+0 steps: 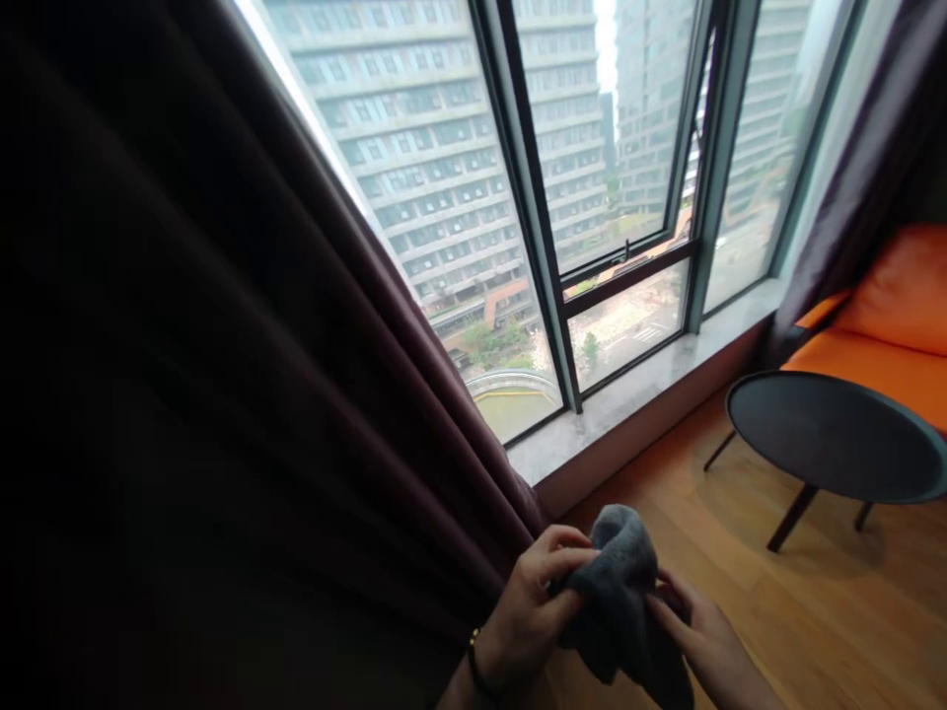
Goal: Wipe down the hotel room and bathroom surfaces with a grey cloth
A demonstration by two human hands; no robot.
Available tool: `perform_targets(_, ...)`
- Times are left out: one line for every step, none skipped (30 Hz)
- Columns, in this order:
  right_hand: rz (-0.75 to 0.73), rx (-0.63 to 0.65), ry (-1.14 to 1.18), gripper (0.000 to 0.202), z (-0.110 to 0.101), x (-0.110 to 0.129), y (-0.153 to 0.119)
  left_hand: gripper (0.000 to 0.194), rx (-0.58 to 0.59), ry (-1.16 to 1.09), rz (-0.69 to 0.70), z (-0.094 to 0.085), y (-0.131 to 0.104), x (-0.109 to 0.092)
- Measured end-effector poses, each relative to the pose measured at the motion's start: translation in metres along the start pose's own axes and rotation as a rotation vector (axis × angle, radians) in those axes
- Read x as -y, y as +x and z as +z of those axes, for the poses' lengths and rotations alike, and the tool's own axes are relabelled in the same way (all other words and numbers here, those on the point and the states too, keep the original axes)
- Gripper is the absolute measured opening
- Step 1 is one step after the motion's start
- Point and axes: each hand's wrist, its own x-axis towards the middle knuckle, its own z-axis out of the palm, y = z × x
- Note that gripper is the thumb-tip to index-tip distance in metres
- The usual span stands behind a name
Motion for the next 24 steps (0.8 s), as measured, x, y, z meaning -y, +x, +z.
perform_targets(0.048, -0.017, -0.006, 0.054, -0.006, 0.001, 0.009, 0.029, -0.041, 0.057, -0.018, -0.004, 0.015, 0.012)
perform_targets(0.083, -0.054, -0.037, 0.053, -0.015, 0.0, 0.018, 0.029, -0.084, 0.124, -0.057, -0.008, 0.03, 0.027)
perform_targets(0.109, -0.101, -0.087, 0.053, -0.025, -0.001, 0.029, 0.028, -0.114, 0.196, -0.102, -0.013, 0.046, 0.042)
perform_targets(0.128, -0.155, -0.139, 0.054, -0.036, -0.004, 0.041, 0.028, -0.122, 0.263, -0.136, -0.017, 0.063, 0.058)
perform_targets(0.14, -0.196, -0.182, 0.055, -0.047, -0.005, 0.056, 0.027, -0.108, 0.321, -0.149, -0.022, 0.081, 0.073)
perform_targets(0.146, -0.208, -0.217, 0.055, -0.058, -0.006, 0.074, 0.027, -0.079, 0.367, -0.137, -0.029, 0.101, 0.086)
perform_targets(0.148, -0.198, -0.242, 0.055, -0.067, -0.006, 0.095, 0.028, -0.053, 0.399, -0.105, -0.036, 0.124, 0.096)
perform_targets(0.141, -0.19, -0.259, 0.055, -0.075, -0.004, 0.12, 0.03, -0.038, 0.416, -0.064, -0.045, 0.149, 0.104)
perform_targets(0.127, -0.191, -0.268, 0.056, -0.081, 0.0, 0.147, 0.032, -0.043, 0.422, -0.026, -0.056, 0.177, 0.109)
perform_targets(0.106, -0.197, -0.269, 0.056, -0.084, 0.005, 0.177, 0.033, -0.063, 0.42, 0.0, -0.068, 0.207, 0.114)
perform_targets(0.082, -0.204, -0.265, 0.057, -0.085, 0.01, 0.208, 0.035, -0.089, 0.418, 0.011, -0.082, 0.238, 0.119)
perform_targets(0.058, -0.208, -0.255, 0.057, -0.084, 0.015, 0.24, 0.036, -0.118, 0.427, 0.005, -0.096, 0.27, 0.125)
perform_targets(0.039, -0.193, -0.24, 0.058, -0.081, 0.018, 0.271, 0.038, -0.136, 0.465, -0.027, -0.111, 0.301, 0.134)
perform_targets(0.029, -0.157, -0.227, 0.06, -0.078, 0.018, 0.3, 0.039, -0.137, 0.524, -0.081, -0.125, 0.329, 0.147)
perform_targets(0.033, -0.108, -0.215, 0.061, -0.075, 0.016, 0.326, 0.041, -0.125, 0.593, -0.151, -0.138, 0.353, 0.163)
perform_targets(0.047, -0.065, -0.206, 0.063, -0.073, 0.011, 0.347, 0.043, -0.101, 0.661, -0.228, -0.149, 0.373, 0.182)
perform_targets(0.073, -0.028, -0.201, 0.064, -0.072, 0.002, 0.363, 0.045, -0.074, 0.718, -0.305, -0.158, 0.387, 0.205)
perform_targets(0.11, 0.001, -0.201, 0.063, -0.073, -0.009, 0.373, 0.047, -0.046, 0.756, -0.375, -0.164, 0.398, 0.229)
perform_targets(0.15, 0.022, -0.208, 0.061, -0.075, -0.022, 0.379, 0.05, -0.021, 0.777, -0.432, -0.168, 0.405, 0.253)
perform_targets(0.192, 0.04, -0.22, 0.058, -0.08, -0.037, 0.38, 0.051, 0.002, 0.786, -0.475, -0.17, 0.41, 0.278)
perform_targets(0.235, 0.048, -0.235, 0.055, -0.087, -0.053, 0.378, 0.052, 0.031, 0.794, -0.506, -0.169, 0.416, 0.302)
perform_targets(0.274, 0.049, -0.257, 0.052, -0.095, -0.07, 0.373, 0.049, 0.066, 0.798, -0.521, -0.167, 0.423, 0.326)
perform_targets(0.324, 0.075, -0.261, 0.047, -0.103, -0.086, 0.366, 0.046, 0.103, 0.799, -0.522, -0.162, 0.433, 0.349)
perform_targets(0.378, 0.065, -0.26, 0.043, -0.112, -0.101, 0.357, 0.042, 0.141, 0.797, -0.512, -0.155, 0.446, 0.372)
